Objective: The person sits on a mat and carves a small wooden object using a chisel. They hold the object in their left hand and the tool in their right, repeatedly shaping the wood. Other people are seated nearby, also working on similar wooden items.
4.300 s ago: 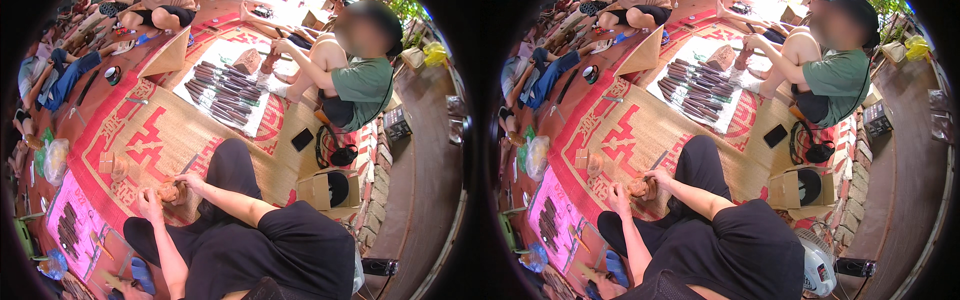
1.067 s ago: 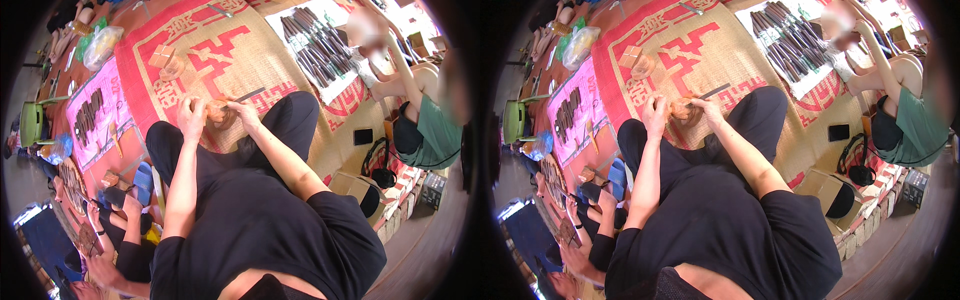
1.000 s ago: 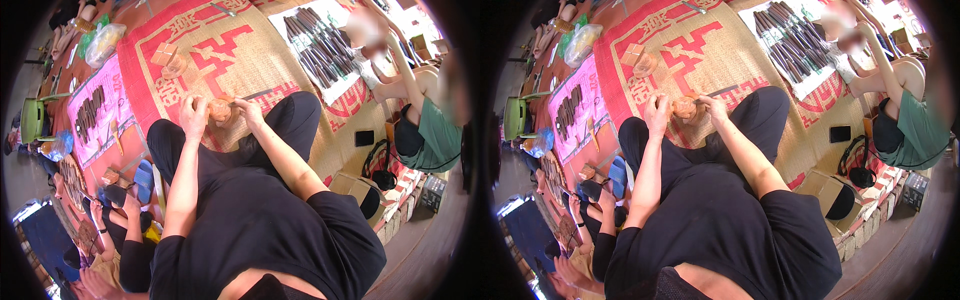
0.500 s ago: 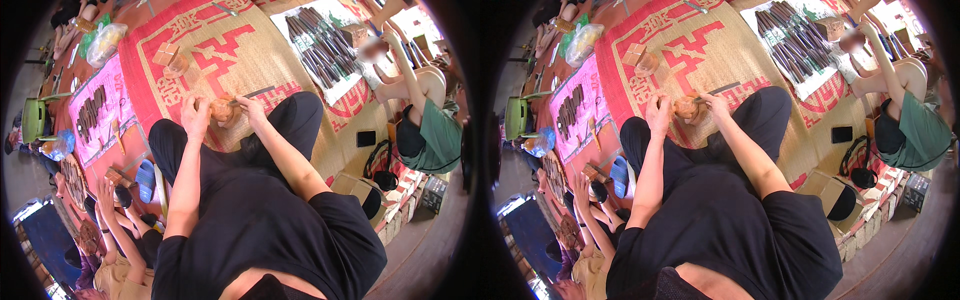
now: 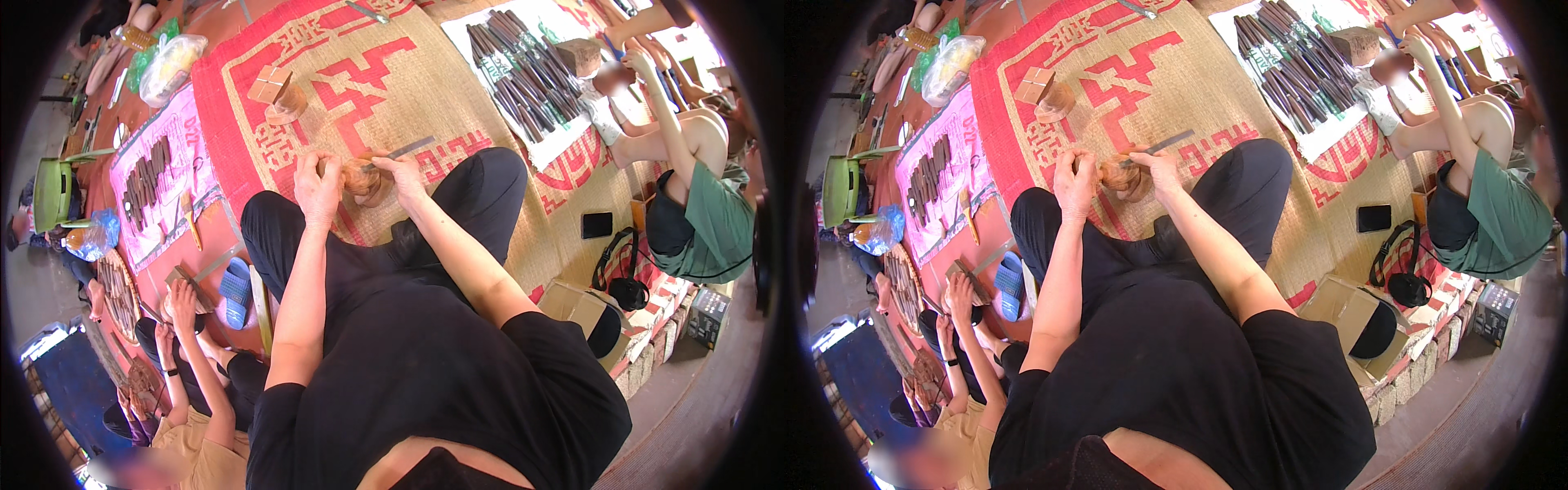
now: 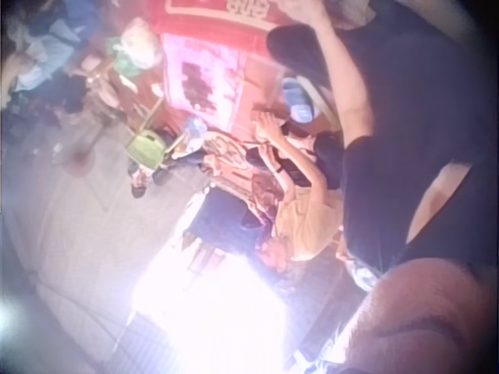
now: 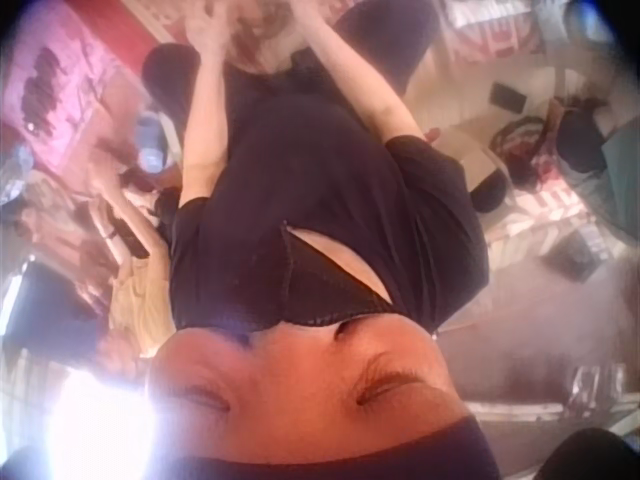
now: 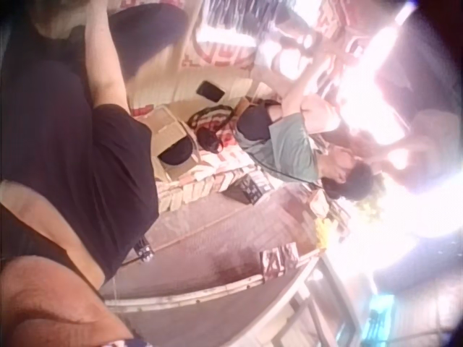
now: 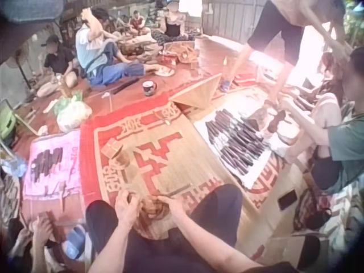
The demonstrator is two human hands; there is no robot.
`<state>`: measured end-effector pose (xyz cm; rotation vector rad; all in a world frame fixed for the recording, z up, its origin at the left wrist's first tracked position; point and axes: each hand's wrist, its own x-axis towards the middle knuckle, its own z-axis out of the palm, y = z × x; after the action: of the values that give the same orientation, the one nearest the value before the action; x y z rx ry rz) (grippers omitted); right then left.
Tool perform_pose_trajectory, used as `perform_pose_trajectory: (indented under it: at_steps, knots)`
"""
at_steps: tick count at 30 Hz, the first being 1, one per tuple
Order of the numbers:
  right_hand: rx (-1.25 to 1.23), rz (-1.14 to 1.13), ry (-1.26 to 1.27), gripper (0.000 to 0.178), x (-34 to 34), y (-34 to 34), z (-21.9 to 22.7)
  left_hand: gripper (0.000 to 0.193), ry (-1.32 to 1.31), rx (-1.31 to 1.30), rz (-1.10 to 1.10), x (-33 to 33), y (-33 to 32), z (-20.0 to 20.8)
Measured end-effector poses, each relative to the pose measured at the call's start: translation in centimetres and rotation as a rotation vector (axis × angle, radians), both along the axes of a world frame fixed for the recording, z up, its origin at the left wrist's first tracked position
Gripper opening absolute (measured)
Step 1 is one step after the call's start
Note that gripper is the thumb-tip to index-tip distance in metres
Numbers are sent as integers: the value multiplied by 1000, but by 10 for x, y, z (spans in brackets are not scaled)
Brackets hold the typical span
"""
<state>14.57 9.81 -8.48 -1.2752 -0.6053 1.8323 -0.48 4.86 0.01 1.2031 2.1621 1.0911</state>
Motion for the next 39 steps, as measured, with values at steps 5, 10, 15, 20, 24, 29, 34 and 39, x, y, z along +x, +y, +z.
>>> perform_pose_trajectory:
  at_steps: [5, 10, 15, 20, 24, 29, 34, 39]
  knots:
    - [-116, -86, 14, 28, 12, 12, -11, 25, 18, 26, -4, 3, -1, 2]
    - [-1, 87, 16, 32, -4, 8, -12, 26, 2, -2, 6, 1, -1, 3]
    - [-80, -88, -147, 22, 8, 14, -19, 25, 20, 21, -16, 3, -2, 6]
    - [-101, 34, 205, 15, -4, 8, 38, 30, 22, 21, -49, -10, 3, -13]
    - [10, -75, 60, 19, -8, 9, 4, 29, -7, 56, -45, -11, 1, -23]
    - [88, -20, -227, 29, 15, 22, -34, 26, -59, 80, -85, -5, 2, -17]
    - [109, -20, -117, 23, 5, 10, -18, 21, -40, 118, -98, -11, 4, -30]
    - [38, -29, -163, 26, 7, 12, -33, 21, 12, 197, -95, -4, 2, -21]
